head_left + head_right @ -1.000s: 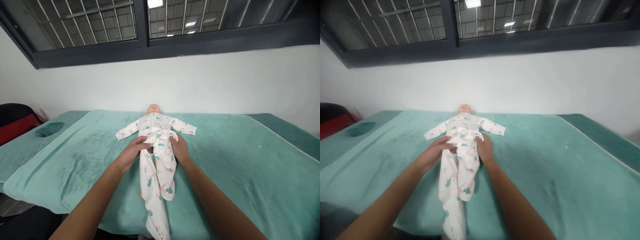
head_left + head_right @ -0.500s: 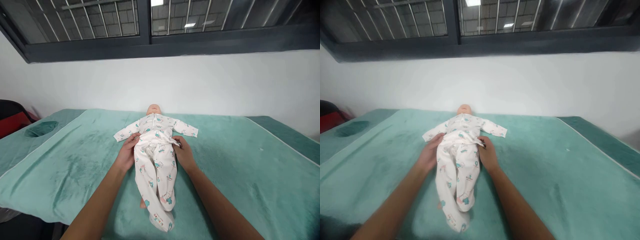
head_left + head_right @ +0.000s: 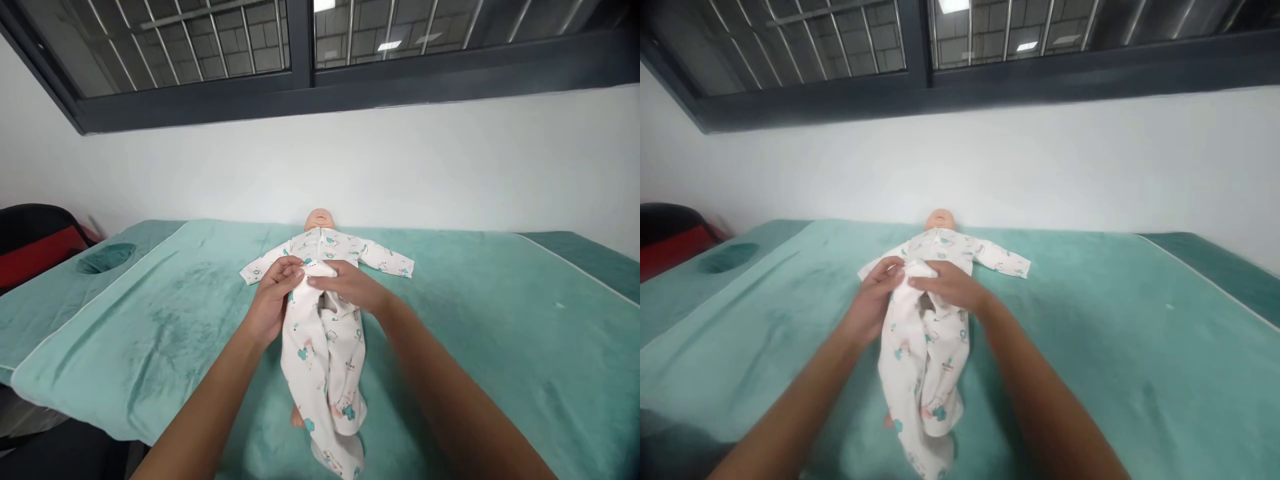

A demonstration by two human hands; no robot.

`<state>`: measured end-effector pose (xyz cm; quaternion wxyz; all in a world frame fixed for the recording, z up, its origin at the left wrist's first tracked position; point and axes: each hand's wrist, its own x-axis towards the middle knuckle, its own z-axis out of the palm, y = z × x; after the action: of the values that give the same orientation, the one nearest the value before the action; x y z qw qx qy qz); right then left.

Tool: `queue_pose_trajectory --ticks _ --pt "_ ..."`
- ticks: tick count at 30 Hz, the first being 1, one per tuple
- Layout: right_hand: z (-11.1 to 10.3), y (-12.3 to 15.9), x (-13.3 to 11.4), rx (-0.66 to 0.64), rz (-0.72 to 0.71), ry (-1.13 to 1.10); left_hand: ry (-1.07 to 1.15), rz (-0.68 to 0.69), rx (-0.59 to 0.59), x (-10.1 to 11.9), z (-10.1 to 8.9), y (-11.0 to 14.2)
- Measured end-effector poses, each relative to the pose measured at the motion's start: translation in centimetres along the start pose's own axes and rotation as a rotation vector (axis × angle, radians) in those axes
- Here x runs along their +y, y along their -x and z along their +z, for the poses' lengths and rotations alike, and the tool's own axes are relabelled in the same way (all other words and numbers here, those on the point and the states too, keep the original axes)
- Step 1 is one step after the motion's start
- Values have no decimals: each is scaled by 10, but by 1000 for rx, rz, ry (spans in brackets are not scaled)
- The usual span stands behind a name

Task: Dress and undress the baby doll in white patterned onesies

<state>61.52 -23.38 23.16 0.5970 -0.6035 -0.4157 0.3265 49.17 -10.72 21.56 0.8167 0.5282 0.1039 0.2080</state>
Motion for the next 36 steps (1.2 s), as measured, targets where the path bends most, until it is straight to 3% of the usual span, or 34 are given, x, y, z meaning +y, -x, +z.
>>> queue_pose_trajectory --ticks 4,7,9,11,13,15,17,20,22,24,29,32,36 --pt "-6 -2 27 209 34 -525 -294 -180 -120 4 -6 11" --pt "-5 1 34 184 29 -616 -337 -226 -205 3 -7 14" --pt "-3 4 30 99 41 -543 -213 -129 -126 1 -2 9" --pt "-5 9 22 -97 58 -331 -83 -33 -9 0 5 3" --pt "-8 13 16 -330 87 -62 -41 -24 59 -1 12 -1" --pt "-11 14 15 -401 102 77 -74 -78 80 -2 14 0" --pt "-11 13 20 -307 101 -17 -116 -204 31 -4 8 7" --pt "-6 9 31 -167 119 -289 -172 -399 -177 -5 -6 17" --pt "-1 6 34 -111 117 -354 -192 -422 -252 -5 -11 20" --pt "0 6 31 -120 99 -304 -147 -351 -168 -5 -9 19" --pt "-3 12 13 -479 78 38 -74 -211 185 -3 6 13" --pt "-2 12 15 -378 105 -110 -85 -216 207 -3 5 16" --pt "4 7 30 -128 143 -496 -134 -315 10 -4 -4 31"
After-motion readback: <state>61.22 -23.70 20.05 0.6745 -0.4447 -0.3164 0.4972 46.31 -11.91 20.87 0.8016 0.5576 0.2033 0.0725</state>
